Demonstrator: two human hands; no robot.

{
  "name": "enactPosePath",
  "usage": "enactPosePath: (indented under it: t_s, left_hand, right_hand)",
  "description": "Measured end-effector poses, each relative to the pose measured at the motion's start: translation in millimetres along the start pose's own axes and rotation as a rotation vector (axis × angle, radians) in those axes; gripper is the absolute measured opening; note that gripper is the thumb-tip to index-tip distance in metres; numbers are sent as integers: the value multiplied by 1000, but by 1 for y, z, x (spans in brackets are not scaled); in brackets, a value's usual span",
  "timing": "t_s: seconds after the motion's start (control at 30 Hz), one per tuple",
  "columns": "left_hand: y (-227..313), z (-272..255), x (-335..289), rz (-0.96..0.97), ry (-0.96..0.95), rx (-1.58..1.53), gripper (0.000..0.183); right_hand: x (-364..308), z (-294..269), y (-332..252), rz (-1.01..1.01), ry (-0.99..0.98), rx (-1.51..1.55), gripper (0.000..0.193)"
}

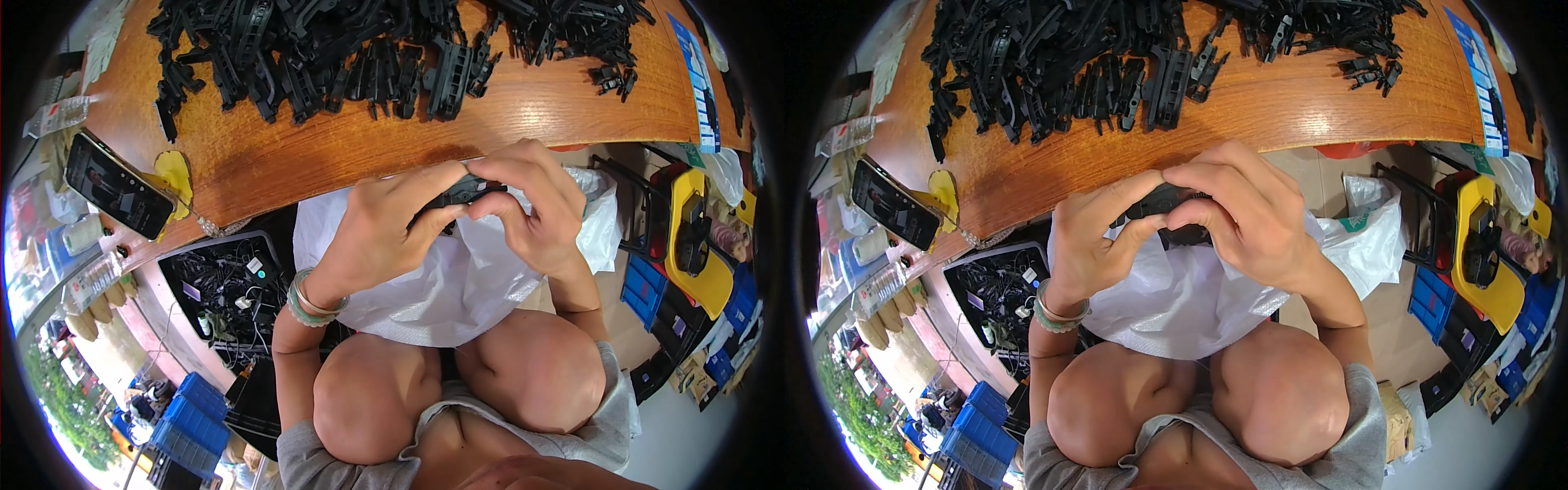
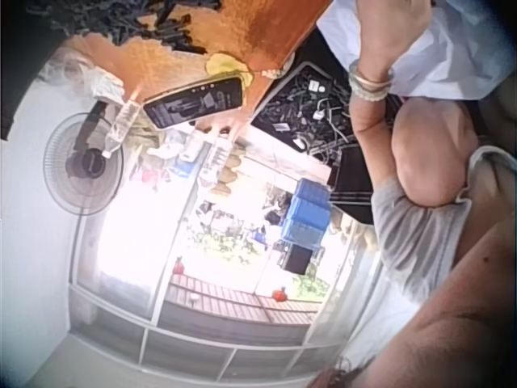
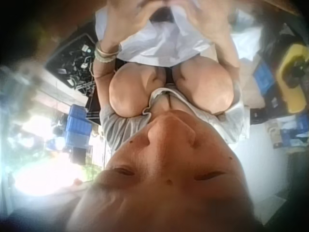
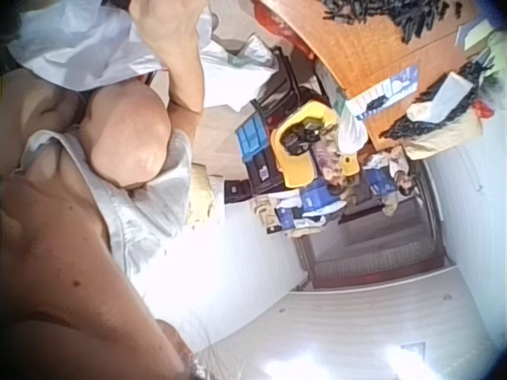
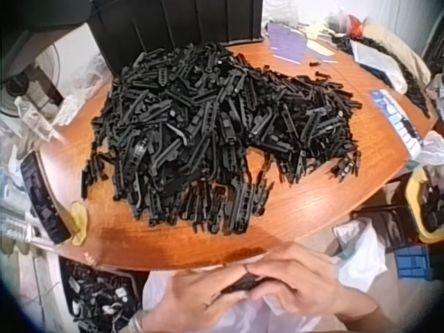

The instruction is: The person picks up and joins two black plastic pieces together by hand, then places the assembled item onto a pile on the table. The person repeats this process for several individual pieces.

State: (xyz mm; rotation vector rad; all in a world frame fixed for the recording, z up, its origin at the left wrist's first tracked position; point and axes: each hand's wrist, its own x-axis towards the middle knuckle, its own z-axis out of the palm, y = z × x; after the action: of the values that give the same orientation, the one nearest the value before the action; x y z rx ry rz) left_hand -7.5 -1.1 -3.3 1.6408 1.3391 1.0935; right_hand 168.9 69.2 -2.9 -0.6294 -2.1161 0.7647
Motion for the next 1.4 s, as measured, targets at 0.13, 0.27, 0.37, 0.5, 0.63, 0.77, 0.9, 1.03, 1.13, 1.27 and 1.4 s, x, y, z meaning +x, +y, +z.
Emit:
enactPosePath:
  t_s: [0.13,0.27,0.37,0.5,0.63,0.77,0.9,1.03,1.13,1.27,1.4]
  left_hand:
    - [-1,-1,2,-28,-26,-17,37]
    - [-4,-5,3,-82,-88,-115,33]
    - [-23,-19,9,20,29,-92,28]
    - [-23,-40,61,319,462,492,7]
    - [-15,-36,103,257,474,885,10]
    - [-15,-38,108,117,379,1100,20]
    - [-28,-47,91,247,535,573,16]
    - [-13,-42,57,-242,350,-546,28]
    - [-8,-29,44,-296,240,-627,35]
    - [0,-15,29,-377,29,-549,31]
    - [3,-10,29,-402,-23,-551,30]
  right_hand:
    - [0,-2,1,78,-13,84,30]
    - [3,-8,-1,275,-127,215,27]
    - [0,-10,3,282,-319,366,24]
    - [5,-5,9,196,-226,210,12]
    - [23,0,37,210,70,-277,13]
    - [30,-3,47,17,33,-595,14]
    - [26,-6,39,8,-107,-585,14]
    - [9,-11,36,68,-133,-465,14]
    - [4,-15,17,420,109,194,11]
    - [15,-19,2,231,-93,222,13]
    - [12,-15,2,243,-93,231,15]
